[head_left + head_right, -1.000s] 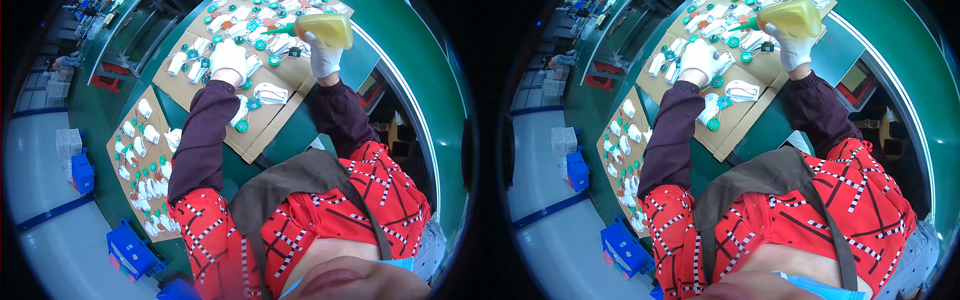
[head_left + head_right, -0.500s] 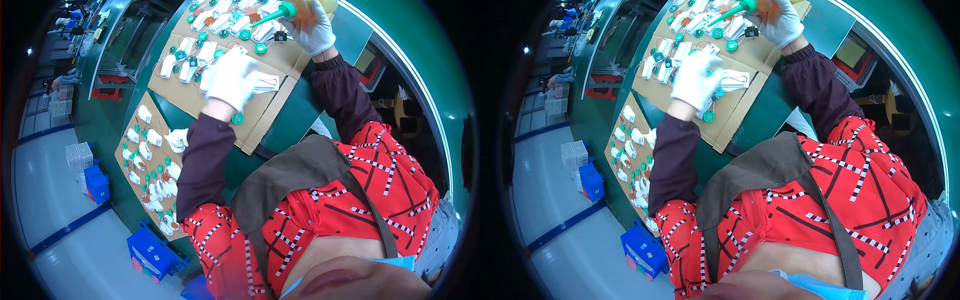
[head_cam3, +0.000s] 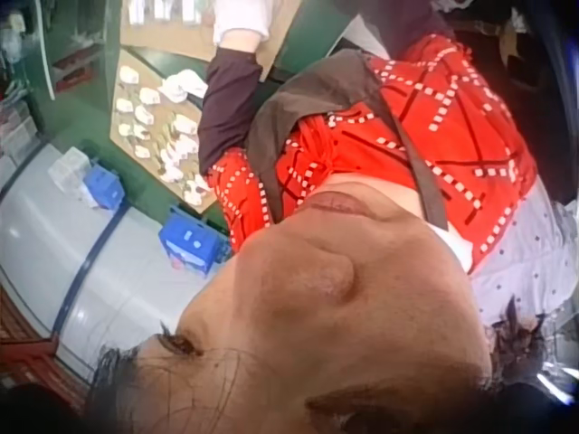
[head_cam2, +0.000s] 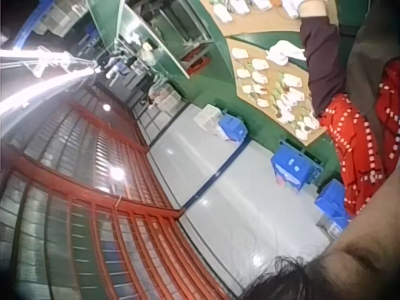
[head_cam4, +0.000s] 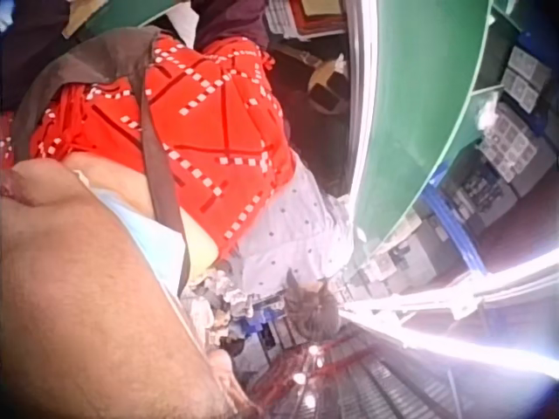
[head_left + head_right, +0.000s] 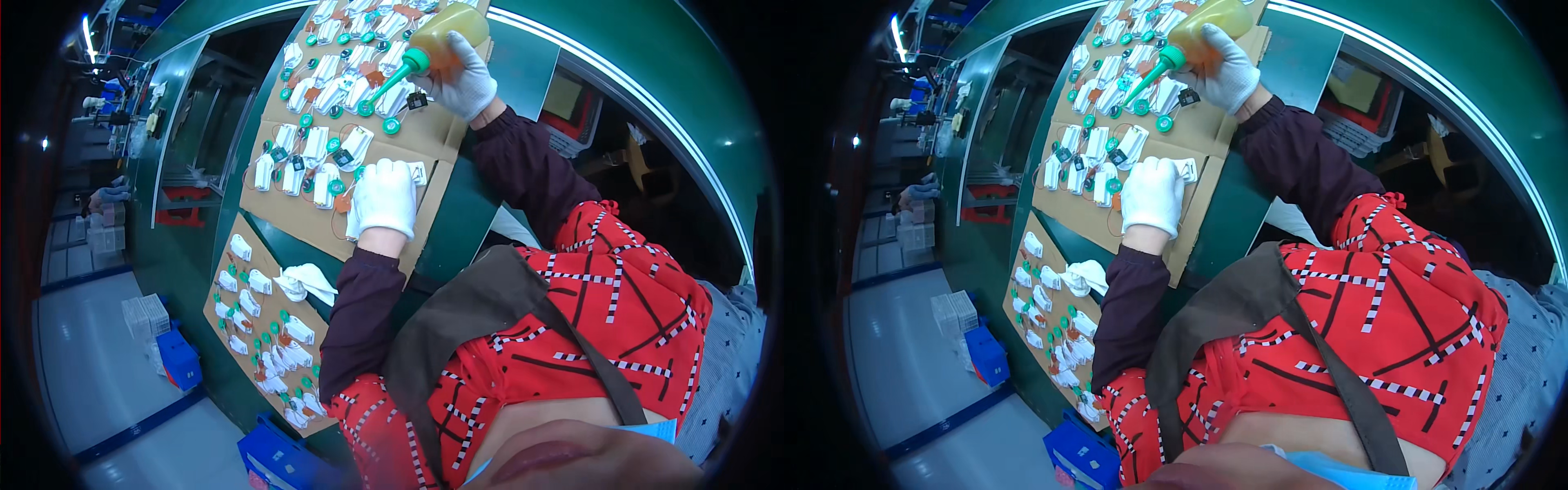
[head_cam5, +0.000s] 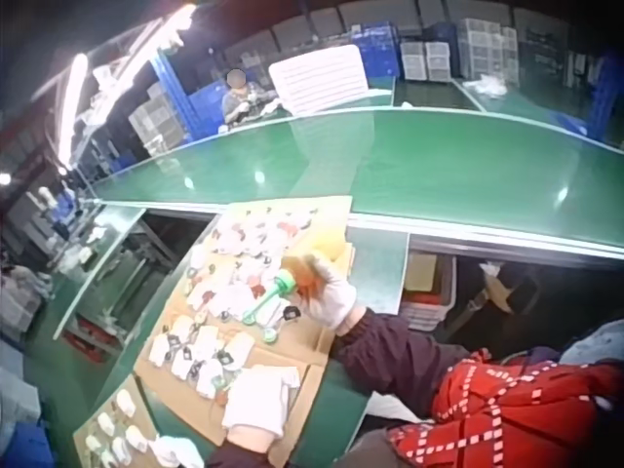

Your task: Applying glue to small plastic components and placing them on a tray for assembly.

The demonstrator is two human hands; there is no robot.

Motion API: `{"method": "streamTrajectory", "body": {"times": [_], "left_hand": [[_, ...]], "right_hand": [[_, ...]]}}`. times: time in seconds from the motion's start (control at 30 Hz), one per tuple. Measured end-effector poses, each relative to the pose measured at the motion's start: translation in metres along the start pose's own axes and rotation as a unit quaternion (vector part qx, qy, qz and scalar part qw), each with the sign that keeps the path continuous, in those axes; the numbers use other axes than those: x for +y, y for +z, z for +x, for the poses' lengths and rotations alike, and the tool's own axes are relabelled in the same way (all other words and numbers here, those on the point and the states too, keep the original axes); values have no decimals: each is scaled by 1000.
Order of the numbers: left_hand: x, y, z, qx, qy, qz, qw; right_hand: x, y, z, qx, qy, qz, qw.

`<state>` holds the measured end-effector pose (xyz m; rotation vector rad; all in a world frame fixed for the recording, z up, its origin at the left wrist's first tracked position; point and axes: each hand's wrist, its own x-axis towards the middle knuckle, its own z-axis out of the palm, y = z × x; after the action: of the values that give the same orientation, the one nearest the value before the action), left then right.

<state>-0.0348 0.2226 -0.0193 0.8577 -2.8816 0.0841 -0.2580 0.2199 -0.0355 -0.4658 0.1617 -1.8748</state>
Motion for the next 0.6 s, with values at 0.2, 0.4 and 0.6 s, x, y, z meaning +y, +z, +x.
{"method": "streamTrajectory", "body": {"times": [0.2, 0.4, 0.6], "left_hand": [[-5, -1, 20, -7, -79, -39, 996], [-5, -11, 19, -78, -107, -64, 989], [-8, -10, 15, -3, -38, -128, 991]], "right_hand": [[-5, -7, 2, -32, 1, 11, 999], [-4, -13, 3, 4, 7, 27, 1000], [0, 1, 2, -10, -39, 7, 999]]}}
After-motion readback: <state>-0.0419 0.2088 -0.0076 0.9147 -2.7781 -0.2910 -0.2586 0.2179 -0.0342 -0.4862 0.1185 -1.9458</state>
